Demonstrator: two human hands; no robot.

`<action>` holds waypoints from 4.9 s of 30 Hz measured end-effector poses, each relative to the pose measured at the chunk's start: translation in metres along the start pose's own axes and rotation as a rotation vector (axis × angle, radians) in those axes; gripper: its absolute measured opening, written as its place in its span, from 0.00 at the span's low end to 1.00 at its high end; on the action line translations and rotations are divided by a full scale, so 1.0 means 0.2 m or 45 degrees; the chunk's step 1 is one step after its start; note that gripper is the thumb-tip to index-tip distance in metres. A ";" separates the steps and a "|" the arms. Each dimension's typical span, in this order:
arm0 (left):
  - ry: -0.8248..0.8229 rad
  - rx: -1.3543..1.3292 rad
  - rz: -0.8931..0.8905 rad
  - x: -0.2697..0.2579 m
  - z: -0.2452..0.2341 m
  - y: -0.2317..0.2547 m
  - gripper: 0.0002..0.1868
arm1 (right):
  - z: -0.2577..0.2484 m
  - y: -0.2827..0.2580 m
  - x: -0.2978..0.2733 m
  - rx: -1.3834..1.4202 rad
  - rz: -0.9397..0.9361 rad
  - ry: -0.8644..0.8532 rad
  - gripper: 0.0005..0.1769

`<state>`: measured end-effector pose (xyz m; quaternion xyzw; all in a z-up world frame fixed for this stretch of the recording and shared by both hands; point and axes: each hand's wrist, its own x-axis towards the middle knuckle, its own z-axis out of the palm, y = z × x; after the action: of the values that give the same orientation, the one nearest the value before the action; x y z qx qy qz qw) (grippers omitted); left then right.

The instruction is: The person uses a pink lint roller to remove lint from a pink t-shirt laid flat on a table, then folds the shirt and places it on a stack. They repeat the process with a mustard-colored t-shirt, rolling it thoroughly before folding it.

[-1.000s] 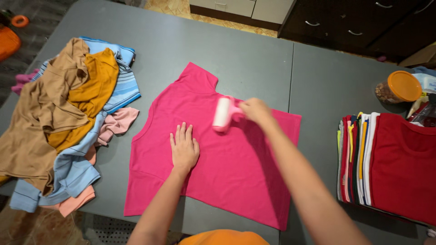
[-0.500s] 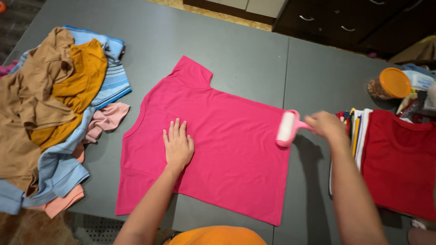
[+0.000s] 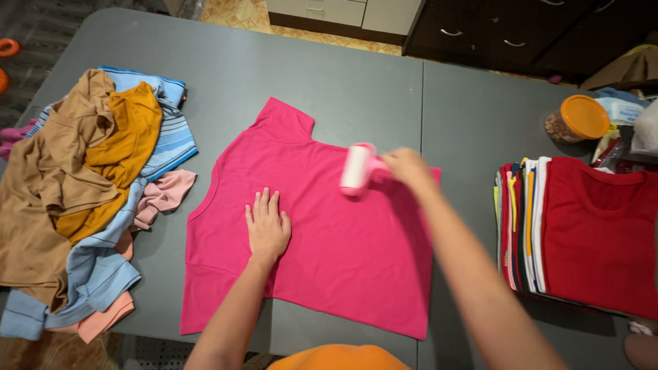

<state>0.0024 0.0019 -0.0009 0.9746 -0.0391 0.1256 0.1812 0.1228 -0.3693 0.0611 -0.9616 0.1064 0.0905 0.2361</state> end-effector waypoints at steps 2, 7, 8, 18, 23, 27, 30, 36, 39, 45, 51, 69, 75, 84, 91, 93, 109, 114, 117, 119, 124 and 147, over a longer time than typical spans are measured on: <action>0.012 -0.009 0.005 0.00 0.01 0.00 0.30 | -0.13 0.35 -0.11 -0.017 0.008 0.069 0.27; -0.003 -0.005 0.013 0.00 0.02 -0.01 0.30 | -0.37 0.81 -0.49 0.102 0.426 0.055 0.31; -0.005 -0.004 0.012 0.00 0.02 -0.01 0.30 | -0.40 0.82 -0.56 0.096 0.454 0.087 0.32; -0.075 -0.166 0.101 0.02 0.10 -0.16 0.27 | 0.25 -0.38 -0.74 0.530 -0.461 0.088 0.28; -0.130 -0.308 0.124 0.01 0.07 -0.27 0.27 | 0.28 -0.38 -0.78 0.487 -0.394 -0.047 0.25; -0.112 -0.301 0.156 0.01 0.05 -0.27 0.30 | -0.03 0.05 -1.01 0.339 -0.216 -0.253 0.26; -0.096 -0.216 0.144 0.00 0.05 -0.24 0.32 | -0.17 0.23 -1.12 0.197 0.175 -0.348 0.25; -0.085 -0.124 0.139 -0.01 0.04 -0.20 0.33 | 0.11 -0.16 -0.88 0.361 -0.150 -0.188 0.23; -0.103 -0.029 0.154 -0.01 0.05 -0.20 0.35 | 0.29 -0.48 -0.77 0.357 -0.123 0.029 0.26; -0.122 0.003 0.164 0.00 0.09 -0.22 0.39 | 0.12 -0.20 -0.92 0.147 -0.208 -0.093 0.24; -0.118 -0.161 0.126 -0.02 0.06 -0.20 0.39 | -0.22 0.09 -1.29 -0.094 0.022 -0.312 0.25; 0.043 -0.781 -0.093 -0.27 -0.18 -0.16 0.31 | 0.09 -0.44 -1.15 -0.017 -0.247 -0.309 0.23; 0.010 -0.727 -0.085 -0.26 -0.17 -0.15 0.31 | -0.22 -0.21 -1.34 -0.516 0.230 -0.493 0.21; 0.033 -0.711 -0.035 -0.26 -0.14 -0.16 0.30 | 0.29 -0.69 -1.17 0.390 -0.262 -0.200 0.25; -0.015 -0.846 -0.190 -0.25 -0.16 -0.25 0.24 | -0.01 -0.25 -1.28 -0.036 -0.218 -0.393 0.25; -0.016 -0.663 -0.145 -0.29 -0.20 -0.33 0.24 | -0.13 -0.13 -1.37 -0.251 -0.114 -0.400 0.26; 0.092 -0.224 -0.280 -0.50 -0.36 -0.61 0.22 | 0.50 -0.90 -1.08 0.417 -0.620 -0.332 0.25; 0.217 -0.424 -0.482 -0.63 -0.50 -0.67 0.27 | 0.04 -0.40 -1.22 -0.113 -0.371 -0.509 0.24; 0.184 -0.605 -0.612 -0.71 -0.54 -0.72 0.30 | -0.06 -0.39 -1.26 -0.462 -0.161 -0.581 0.23; 0.295 -0.556 -0.459 -0.73 -0.56 -0.73 0.32 | -0.04 -0.48 -1.23 -0.503 -0.159 -0.601 0.24; 0.071 -0.667 -0.713 -0.69 -0.62 -0.72 0.34 | 0.37 -0.97 -1.17 0.074 -0.573 -0.385 0.25; -0.063 -0.846 0.114 -0.37 -0.31 0.14 0.23 | -0.01 0.52 -1.75 0.970 0.214 0.100 0.21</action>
<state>-0.0872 0.0001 0.0465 0.8624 -0.1253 0.0900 0.4822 -0.2397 -0.4034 0.0963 -0.7958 0.2196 0.0266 0.5637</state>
